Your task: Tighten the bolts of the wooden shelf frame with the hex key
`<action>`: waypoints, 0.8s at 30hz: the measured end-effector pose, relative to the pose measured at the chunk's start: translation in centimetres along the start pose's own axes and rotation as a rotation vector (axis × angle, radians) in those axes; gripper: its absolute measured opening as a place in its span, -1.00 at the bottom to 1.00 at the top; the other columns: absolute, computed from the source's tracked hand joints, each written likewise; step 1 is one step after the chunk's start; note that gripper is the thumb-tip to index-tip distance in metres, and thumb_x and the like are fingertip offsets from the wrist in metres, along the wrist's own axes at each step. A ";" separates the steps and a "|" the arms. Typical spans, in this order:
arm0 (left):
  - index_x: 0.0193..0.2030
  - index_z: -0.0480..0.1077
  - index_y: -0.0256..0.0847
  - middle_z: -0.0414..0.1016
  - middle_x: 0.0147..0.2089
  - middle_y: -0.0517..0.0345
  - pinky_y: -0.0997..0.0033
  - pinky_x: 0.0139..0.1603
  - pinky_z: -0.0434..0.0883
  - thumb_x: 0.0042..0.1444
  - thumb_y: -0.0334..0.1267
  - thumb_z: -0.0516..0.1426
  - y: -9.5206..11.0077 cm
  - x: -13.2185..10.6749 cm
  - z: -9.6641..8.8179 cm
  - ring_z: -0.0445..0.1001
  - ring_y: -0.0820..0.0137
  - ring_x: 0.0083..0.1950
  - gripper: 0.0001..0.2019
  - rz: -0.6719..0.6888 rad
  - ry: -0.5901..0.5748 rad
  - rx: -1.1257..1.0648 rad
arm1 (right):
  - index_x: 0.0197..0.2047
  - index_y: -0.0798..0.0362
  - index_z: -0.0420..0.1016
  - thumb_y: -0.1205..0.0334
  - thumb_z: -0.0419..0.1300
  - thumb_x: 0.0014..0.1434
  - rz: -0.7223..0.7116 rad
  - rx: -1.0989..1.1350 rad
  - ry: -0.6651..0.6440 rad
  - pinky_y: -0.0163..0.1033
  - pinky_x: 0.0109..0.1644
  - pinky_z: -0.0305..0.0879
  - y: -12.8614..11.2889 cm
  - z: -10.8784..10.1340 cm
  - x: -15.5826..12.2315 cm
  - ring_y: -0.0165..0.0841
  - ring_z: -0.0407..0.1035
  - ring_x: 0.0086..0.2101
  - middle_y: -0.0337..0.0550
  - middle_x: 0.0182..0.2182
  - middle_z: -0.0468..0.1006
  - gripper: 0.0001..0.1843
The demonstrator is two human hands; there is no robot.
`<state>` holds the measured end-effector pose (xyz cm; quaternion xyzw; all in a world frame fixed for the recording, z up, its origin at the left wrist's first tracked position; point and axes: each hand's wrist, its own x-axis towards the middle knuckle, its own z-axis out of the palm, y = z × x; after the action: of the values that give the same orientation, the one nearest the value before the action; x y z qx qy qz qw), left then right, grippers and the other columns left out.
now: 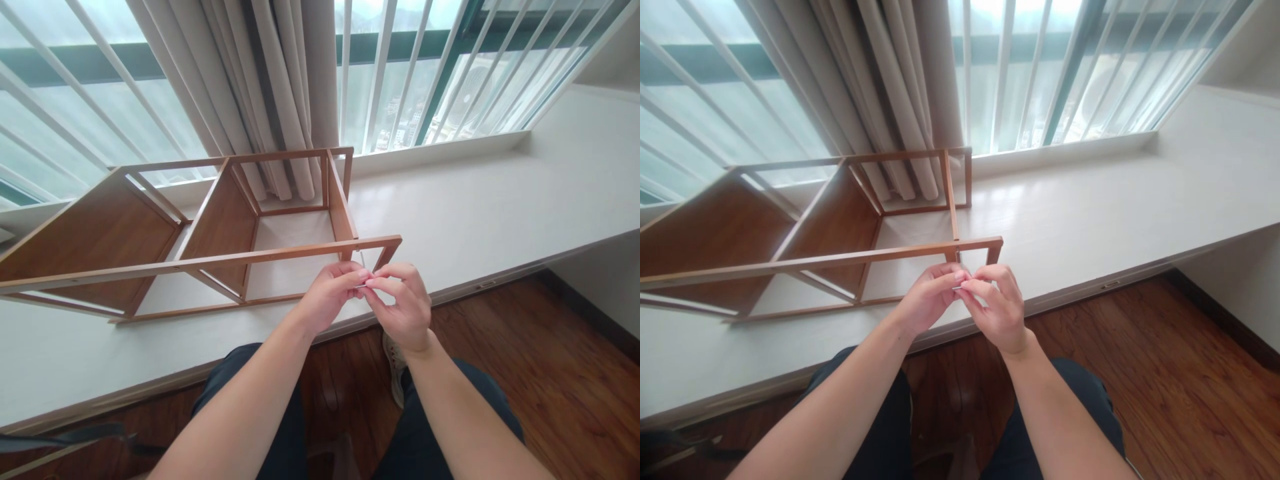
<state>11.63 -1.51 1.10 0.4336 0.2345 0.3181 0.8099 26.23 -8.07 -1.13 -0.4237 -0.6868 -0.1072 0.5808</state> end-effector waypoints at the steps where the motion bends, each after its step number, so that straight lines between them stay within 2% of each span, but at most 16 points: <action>1: -0.40 0.55 -0.31 0.43 -0.39 0.14 0.42 -0.23 0.27 0.03 -0.09 0.40 0.0 0.0 0.0 0.36 0.48 -0.33 -0.71 0.003 0.001 0.001 | -0.05 0.02 0.52 0.54 0.40 0.13 -0.002 0.000 0.006 -0.13 -0.06 0.53 0.0 0.1 0.0 -0.30 0.47 -0.12 -0.07 -0.15 0.48 -0.63; 16: -0.39 0.55 -0.31 0.45 -0.39 0.15 0.43 -0.25 0.30 0.04 -0.13 0.40 0.3 0.1 -0.3 0.38 0.50 -0.35 -0.73 0.004 0.005 -0.005 | -0.05 0.01 0.52 0.51 0.39 0.15 -0.001 -0.016 0.016 -0.12 -0.07 0.53 -0.1 0.5 0.2 -0.31 0.46 -0.12 -0.08 -0.15 0.49 -0.65; 24: -0.42 0.57 -0.29 0.46 -0.42 0.18 0.45 -0.29 0.29 -0.02 -0.17 0.44 -0.1 -0.2 0.4 0.37 0.52 -0.38 -0.76 -0.005 0.067 -0.112 | -0.05 -0.04 0.52 0.44 0.37 0.20 0.035 -0.002 0.023 -0.11 -0.08 0.56 0.0 0.5 0.2 -0.30 0.49 -0.13 -0.09 -0.16 0.51 -0.71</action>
<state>11.82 -1.89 1.21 0.3761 0.2445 0.3429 0.8254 25.86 -7.68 -1.11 -0.4350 -0.6723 -0.1027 0.5901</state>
